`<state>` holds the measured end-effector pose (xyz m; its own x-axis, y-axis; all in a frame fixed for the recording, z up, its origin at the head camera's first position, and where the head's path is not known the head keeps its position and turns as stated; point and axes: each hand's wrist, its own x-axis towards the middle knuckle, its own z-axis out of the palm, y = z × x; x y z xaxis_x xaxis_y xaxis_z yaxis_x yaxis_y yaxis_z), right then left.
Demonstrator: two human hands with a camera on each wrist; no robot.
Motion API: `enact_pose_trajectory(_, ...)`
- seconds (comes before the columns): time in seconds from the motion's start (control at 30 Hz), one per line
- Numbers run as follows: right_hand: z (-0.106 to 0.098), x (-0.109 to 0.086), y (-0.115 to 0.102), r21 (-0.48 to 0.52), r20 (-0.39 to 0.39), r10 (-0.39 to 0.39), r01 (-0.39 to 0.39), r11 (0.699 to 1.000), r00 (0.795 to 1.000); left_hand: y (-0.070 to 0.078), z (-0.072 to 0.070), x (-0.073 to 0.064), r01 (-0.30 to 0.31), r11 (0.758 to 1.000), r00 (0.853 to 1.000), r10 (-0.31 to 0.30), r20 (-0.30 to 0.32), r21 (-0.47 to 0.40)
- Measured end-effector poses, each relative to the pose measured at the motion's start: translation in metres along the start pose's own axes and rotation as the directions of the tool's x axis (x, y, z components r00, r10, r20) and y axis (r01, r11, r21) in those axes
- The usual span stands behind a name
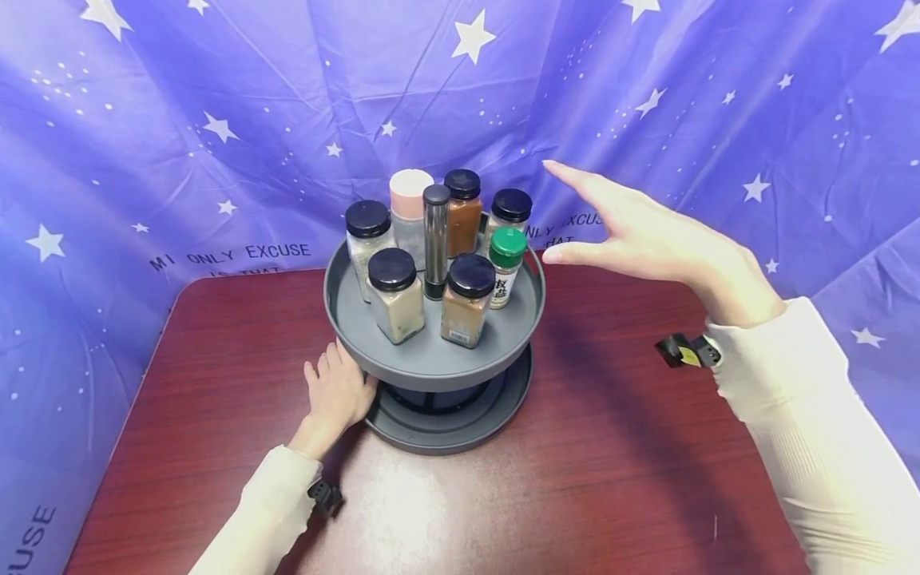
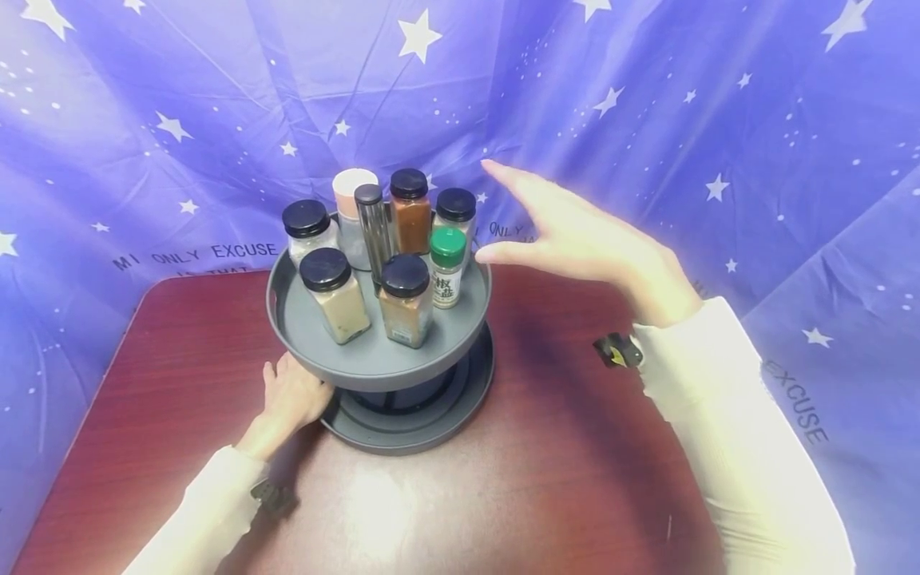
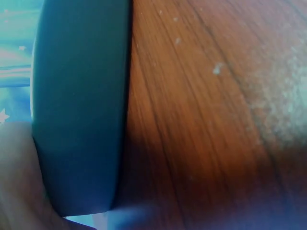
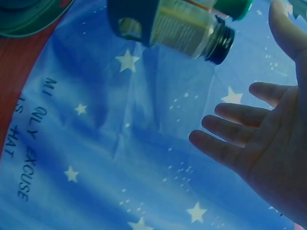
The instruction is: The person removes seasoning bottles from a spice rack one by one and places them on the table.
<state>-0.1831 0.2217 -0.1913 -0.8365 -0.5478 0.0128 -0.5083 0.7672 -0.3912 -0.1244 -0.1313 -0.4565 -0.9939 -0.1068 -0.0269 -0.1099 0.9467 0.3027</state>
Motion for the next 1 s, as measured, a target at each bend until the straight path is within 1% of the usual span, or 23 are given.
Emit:
enact_pose_trajectory(0.1,-0.003,0.004,-0.007,-0.032,-0.001,-0.023,0.023,0.999,1.0,-0.001,0.001,0.0,0.005,1.0,1.0,-0.005,0.007,-0.008)
enact_pose_trajectory(0.23,-0.008,0.013,-0.014,-0.059,0.015,-0.027,0.028,0.998,1.0,-0.002,0.001,0.001,0.018,1.0,0.999,-0.017,0.028,-0.015)
enact_pose_trajectory(0.37,-0.012,0.023,-0.016,-0.062,0.041,-0.025,0.028,0.998,0.999,-0.002,0.0,0.0,0.024,0.999,0.999,-0.022,0.042,-0.028)
enact_pose_trajectory(0.47,-0.011,0.03,-0.014,-0.041,0.059,-0.018,0.02,0.999,0.998,-0.001,0.0,0.0,0.023,0.999,0.998,-0.022,0.051,-0.028)
enact_pose_trajectory(0.53,-0.007,0.034,-0.01,-0.003,0.069,-0.007,0.007,1.0,0.998,-0.002,0.001,0.0,0.024,0.999,0.998,-0.023,0.055,-0.022)
enact_pose_trajectory(0.63,0.002,0.041,-0.004,0.114,0.058,0.012,-0.019,0.993,0.998,-0.002,0.001,0.0,0.021,1.0,0.999,-0.02,0.047,-0.015)
enact_pose_trajectory(0.7,0.01,0.045,0.001,0.211,0.031,0.028,-0.034,0.977,0.999,-0.002,0.002,0.0,0.018,1.0,0.999,-0.018,0.041,-0.017)
enact_pose_trajectory(0.77,0.02,0.049,0.007,0.296,-0.006,0.043,-0.039,0.954,0.999,-0.001,0.002,0.0,0.016,1.0,0.999,-0.016,0.037,-0.018)
enact_pose_trajectory(0.83,0.029,0.052,0.013,0.362,-0.029,0.06,-0.046,0.931,0.998,-0.001,0.002,0.0,0.016,1.0,0.999,-0.015,0.037,-0.023)
enact_pose_trajectory(0.9,0.037,0.055,0.018,0.388,-0.042,0.069,-0.047,0.921,0.997,-0.002,0.003,0.0,0.016,1.0,0.999,-0.015,0.036,-0.024)
enact_pose_trajectory(1.0,0.047,0.058,0.023,0.403,-0.054,0.067,-0.04,0.914,0.996,-0.002,0.004,0.0,0.017,0.999,0.999,-0.016,0.03,-0.031)
